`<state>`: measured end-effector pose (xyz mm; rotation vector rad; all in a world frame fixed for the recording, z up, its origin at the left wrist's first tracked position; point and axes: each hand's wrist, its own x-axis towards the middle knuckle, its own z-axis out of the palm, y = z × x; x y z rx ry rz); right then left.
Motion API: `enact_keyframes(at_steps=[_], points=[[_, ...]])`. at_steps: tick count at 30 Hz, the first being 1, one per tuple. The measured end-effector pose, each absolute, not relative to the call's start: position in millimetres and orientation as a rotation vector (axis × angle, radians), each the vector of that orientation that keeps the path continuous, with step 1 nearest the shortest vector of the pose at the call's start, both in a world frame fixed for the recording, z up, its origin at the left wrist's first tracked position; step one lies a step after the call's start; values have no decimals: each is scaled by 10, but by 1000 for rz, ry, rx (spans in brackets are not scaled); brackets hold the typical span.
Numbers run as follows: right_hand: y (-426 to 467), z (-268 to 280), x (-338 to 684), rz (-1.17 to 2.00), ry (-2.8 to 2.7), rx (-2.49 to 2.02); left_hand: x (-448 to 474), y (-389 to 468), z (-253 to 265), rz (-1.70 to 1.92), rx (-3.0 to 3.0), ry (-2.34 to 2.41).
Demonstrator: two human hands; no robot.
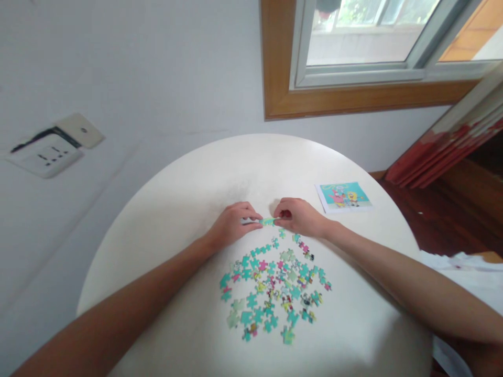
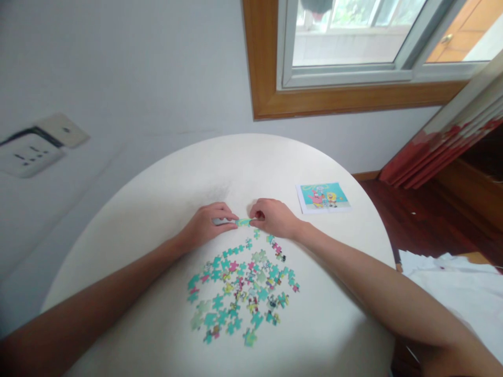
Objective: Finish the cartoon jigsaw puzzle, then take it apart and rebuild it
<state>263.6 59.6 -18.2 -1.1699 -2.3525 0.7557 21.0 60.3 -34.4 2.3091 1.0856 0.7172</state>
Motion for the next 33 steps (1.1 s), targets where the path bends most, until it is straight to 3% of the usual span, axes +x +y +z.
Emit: enact_keyframes(at_steps=[8,33], points=[[678,-232,2709,903,-2222,-1162,187,604,-278,740,2256,1109],[664,-253,2690,835,-2319,-1165,156,609,-288,720,2305,1090]])
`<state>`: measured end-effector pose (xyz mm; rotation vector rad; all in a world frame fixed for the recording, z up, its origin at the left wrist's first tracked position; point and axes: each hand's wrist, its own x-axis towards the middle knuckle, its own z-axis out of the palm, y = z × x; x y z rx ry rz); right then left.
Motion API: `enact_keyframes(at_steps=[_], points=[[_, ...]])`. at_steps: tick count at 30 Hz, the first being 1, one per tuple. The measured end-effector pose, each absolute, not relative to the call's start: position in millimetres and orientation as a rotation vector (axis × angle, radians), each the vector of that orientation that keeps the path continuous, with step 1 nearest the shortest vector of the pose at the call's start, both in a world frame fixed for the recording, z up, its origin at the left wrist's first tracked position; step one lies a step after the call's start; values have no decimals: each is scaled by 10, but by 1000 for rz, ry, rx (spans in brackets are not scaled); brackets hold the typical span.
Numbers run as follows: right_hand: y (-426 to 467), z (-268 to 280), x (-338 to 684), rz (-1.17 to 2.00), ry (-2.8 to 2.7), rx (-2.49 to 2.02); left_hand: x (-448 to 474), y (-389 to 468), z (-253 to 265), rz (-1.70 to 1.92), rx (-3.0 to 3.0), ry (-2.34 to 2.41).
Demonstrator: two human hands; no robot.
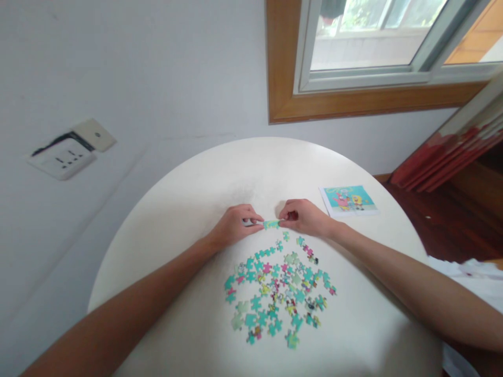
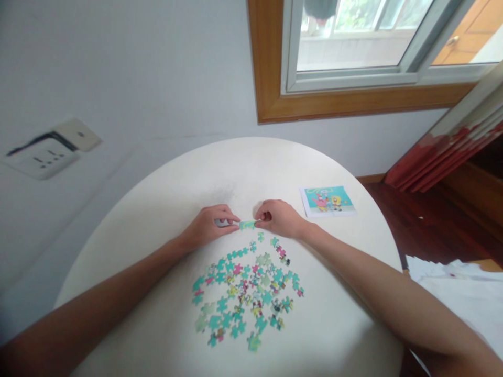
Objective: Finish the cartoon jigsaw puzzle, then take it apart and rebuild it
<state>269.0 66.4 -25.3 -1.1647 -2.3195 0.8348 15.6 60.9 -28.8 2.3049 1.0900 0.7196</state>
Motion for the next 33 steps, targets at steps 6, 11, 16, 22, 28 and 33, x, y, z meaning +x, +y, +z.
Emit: enact_keyframes(at_steps=[6,11,16,22,28,33], points=[[655,-243,2681,794,-2338,-1174,168,607,-289,718,2298,1093],[645,-230,2664,798,-2330,-1192,179,606,-284,723,2305,1093],[647,-235,2649,782,-2316,-1178,175,606,-297,738,2330,1107],[642,-247,2642,760,-2314,-1188,184,603,-289,738,2331,1122],[677,-249,2663,849,-2274,-1182,180,609,-285,725,2340,1120],[725,-209,2738,929,-2199,-1172,174,607,-295,759,2406,1086]])
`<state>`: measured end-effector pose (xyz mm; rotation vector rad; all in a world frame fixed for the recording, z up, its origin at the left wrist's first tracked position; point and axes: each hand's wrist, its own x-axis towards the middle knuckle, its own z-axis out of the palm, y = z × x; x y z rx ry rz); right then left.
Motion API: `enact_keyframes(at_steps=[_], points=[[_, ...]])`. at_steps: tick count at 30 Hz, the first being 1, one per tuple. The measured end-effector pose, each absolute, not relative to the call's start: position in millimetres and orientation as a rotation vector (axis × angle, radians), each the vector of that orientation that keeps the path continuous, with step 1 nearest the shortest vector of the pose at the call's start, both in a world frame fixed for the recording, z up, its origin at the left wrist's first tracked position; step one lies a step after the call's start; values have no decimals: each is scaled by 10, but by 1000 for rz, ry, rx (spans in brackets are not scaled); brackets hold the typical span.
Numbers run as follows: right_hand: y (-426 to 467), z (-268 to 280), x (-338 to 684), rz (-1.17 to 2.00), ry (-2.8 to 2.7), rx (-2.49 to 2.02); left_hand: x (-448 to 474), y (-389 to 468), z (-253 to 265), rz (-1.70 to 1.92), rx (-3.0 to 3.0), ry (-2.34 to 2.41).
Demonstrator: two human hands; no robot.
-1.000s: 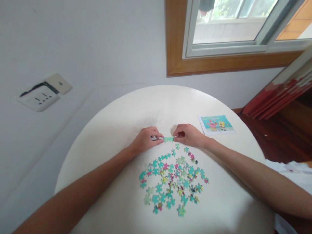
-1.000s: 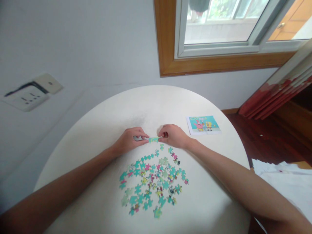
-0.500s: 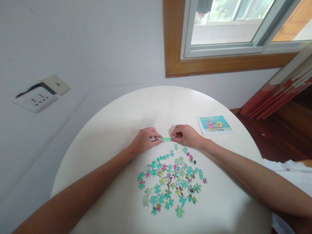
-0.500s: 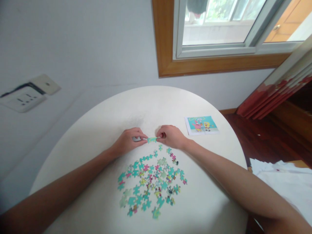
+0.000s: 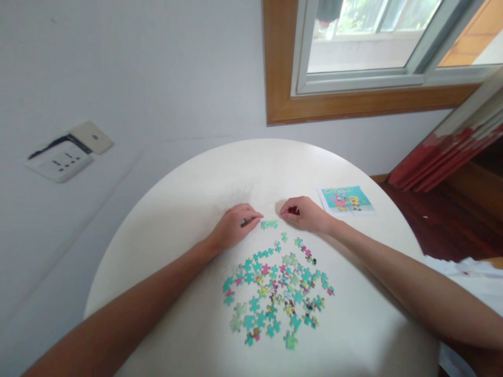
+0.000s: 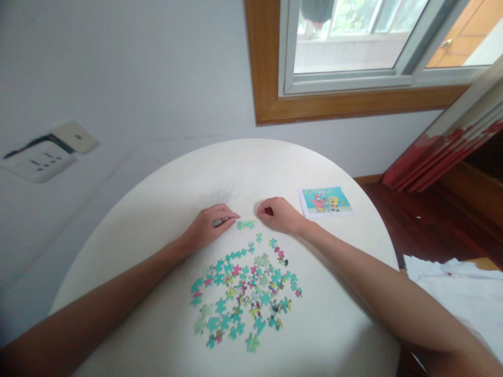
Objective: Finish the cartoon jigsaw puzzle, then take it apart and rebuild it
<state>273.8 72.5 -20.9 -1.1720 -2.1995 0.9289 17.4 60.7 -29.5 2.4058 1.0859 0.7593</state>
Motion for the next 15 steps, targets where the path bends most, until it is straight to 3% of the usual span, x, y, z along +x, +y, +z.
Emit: enact_keyframes(at_steps=[15], points=[[362,63,2682,713,-2459,-1473,224,517,-250,599,2697,783]])
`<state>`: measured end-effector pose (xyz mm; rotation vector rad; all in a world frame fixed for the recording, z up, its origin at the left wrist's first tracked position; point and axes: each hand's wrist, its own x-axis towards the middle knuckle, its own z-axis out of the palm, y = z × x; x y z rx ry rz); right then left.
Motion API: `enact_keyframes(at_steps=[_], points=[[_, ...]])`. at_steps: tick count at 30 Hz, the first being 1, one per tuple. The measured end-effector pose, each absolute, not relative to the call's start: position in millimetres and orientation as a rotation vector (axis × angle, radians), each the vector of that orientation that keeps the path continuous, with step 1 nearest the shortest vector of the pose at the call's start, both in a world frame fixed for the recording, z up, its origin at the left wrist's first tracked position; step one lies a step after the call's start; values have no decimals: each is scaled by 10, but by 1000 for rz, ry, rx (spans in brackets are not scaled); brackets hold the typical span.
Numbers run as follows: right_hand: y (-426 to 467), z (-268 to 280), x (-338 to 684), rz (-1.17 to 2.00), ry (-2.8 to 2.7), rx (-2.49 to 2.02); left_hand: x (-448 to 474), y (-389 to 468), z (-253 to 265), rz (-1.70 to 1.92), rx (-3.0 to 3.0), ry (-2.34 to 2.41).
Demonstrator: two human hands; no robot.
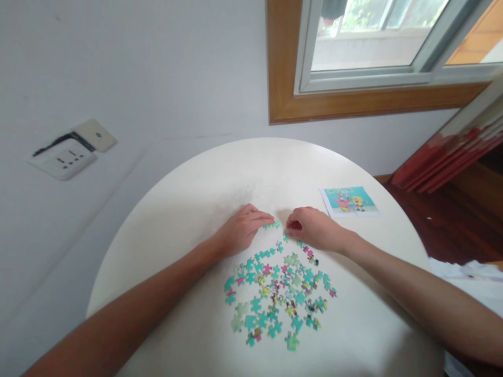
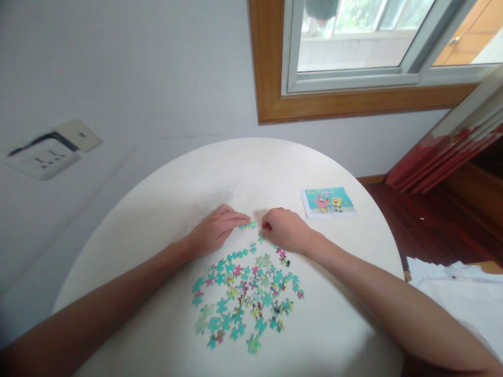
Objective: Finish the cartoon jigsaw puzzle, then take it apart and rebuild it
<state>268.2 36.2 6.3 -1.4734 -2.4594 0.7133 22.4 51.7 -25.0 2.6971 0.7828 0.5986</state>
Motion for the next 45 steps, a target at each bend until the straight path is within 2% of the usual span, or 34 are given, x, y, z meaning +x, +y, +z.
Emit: enact_keyframes(at_steps=[12,25,35,45], points=[[484,-5,2744,695,-2413,-1527,241,490,-241,463,2891,725],[601,-64,2822,770,-2352,-1467,209,540,-267,596,2846,703],[464,170,2892,793,-2515,-1507,204,565,-300,628,2750,693],[147,270,2725,572,-2770,-1608,225,559,-295,627,2726,726]])
